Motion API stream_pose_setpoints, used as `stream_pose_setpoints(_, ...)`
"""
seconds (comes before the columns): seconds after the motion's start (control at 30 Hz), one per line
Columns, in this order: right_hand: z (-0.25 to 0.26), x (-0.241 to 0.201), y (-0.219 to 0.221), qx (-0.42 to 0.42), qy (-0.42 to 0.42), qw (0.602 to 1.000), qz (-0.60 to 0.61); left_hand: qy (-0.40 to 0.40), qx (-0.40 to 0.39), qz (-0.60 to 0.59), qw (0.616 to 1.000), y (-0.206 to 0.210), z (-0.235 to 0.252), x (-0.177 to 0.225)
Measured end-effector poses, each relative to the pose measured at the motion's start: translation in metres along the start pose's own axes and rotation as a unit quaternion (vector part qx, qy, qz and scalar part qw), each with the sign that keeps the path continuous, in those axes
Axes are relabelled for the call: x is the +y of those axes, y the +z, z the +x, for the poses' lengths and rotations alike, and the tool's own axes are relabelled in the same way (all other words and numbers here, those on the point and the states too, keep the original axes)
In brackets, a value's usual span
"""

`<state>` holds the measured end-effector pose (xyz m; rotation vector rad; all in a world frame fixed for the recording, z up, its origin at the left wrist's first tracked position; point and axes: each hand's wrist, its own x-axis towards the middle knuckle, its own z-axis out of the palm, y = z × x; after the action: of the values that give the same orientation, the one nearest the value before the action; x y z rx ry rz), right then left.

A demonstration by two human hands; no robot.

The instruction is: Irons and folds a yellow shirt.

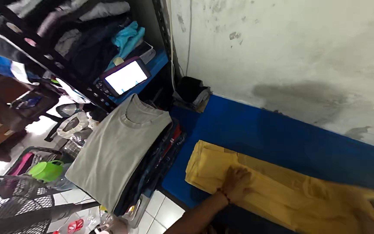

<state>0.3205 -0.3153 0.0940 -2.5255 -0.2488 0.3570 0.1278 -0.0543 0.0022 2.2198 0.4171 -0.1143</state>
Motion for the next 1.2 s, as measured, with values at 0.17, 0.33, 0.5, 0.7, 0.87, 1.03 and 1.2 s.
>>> stream_pose_setpoints(0.17,-0.081,-0.159,0.041,-0.142,-0.222,0.964,-0.041,-0.036,0.113,-0.558,0.821,-0.038,-0.013,0.014)
stream_pose_setpoints(0.33,-0.075,-0.215,0.086,-0.435,-0.321,0.841,-0.011,-0.044,0.282,-0.613,0.737,-0.081,-0.052,-0.08)
stream_pose_setpoints(0.5,0.044,-0.16,0.145,-0.297,-0.249,0.909,-0.153,-0.2,0.293,-0.603,0.715,-0.108,-0.059,-0.1)
stream_pose_setpoints(0.7,0.105,-0.13,0.146,-0.407,-0.241,0.881,-0.029,-0.285,0.197,-0.562,0.751,-0.141,-0.041,-0.108)
stream_pose_setpoints(0.87,0.121,-0.119,0.13,-0.444,-0.187,0.875,-0.042,-0.248,0.17,-0.495,0.815,-0.138,-0.024,-0.123)
stream_pose_setpoints(1.03,0.077,-0.123,0.155,-0.227,-0.185,0.947,-0.128,-0.275,0.209,-0.201,0.917,-0.131,-0.014,-0.117)
stream_pose_setpoints(1.2,-0.005,-0.106,0.209,-0.065,-0.287,0.947,-0.125,-0.13,0.176,0.136,0.966,-0.093,-0.028,-0.096)
